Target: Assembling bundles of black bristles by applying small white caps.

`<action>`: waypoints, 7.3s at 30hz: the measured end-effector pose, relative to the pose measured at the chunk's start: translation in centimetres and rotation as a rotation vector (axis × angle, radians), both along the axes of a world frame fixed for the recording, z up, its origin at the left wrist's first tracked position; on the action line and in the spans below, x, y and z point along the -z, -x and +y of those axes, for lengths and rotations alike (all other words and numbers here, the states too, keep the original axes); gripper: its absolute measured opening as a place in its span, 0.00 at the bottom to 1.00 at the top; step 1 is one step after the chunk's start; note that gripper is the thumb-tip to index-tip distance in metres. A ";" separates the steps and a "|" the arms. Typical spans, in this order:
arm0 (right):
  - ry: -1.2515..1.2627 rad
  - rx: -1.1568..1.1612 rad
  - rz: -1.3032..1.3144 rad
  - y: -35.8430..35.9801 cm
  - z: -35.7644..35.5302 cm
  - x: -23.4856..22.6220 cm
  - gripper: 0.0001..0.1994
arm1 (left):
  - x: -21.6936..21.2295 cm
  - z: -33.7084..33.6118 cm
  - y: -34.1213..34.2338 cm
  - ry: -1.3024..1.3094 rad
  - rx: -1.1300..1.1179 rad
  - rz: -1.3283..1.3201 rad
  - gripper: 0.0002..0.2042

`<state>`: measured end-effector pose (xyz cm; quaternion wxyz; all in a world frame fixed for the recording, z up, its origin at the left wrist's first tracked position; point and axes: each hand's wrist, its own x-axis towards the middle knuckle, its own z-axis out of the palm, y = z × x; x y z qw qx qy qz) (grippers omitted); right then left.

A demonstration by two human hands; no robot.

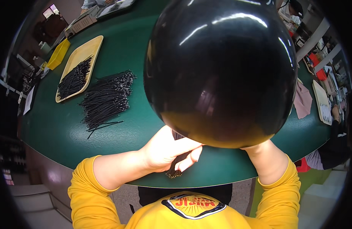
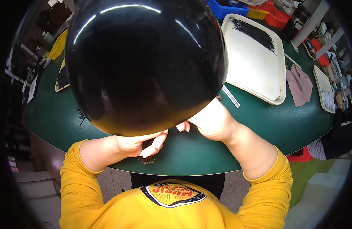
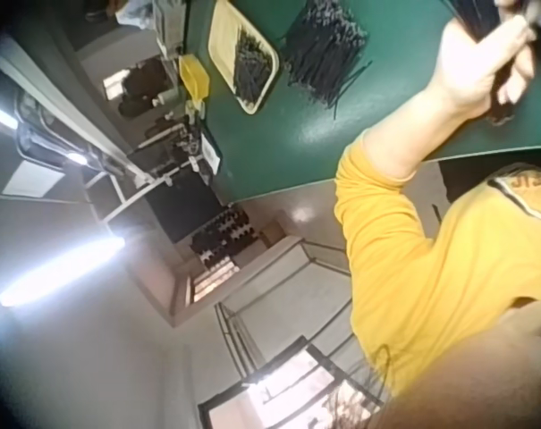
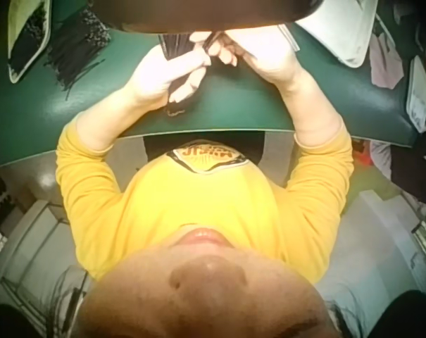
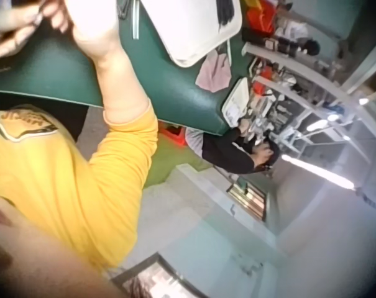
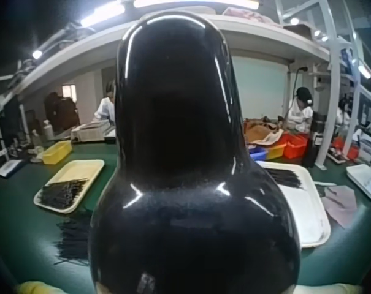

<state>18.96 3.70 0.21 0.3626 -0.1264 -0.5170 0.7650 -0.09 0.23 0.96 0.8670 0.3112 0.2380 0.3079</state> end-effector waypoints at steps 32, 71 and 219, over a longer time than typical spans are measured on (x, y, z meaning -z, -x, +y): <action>-0.867 0.724 -0.236 1.2 0.1 -1.0 0.17 | 0.1 -0.1 0.2 -0.007 -0.072 0.174 0.09; -0.234 0.328 0.019 0.1 -0.2 3.4 0.21 | -0.1 0.0 0.1 0.046 -0.021 0.102 0.05; 0.071 0.280 0.220 1.2 -1.7 0.7 0.19 | 0.0 0.1 0.4 -0.022 -0.017 0.132 0.08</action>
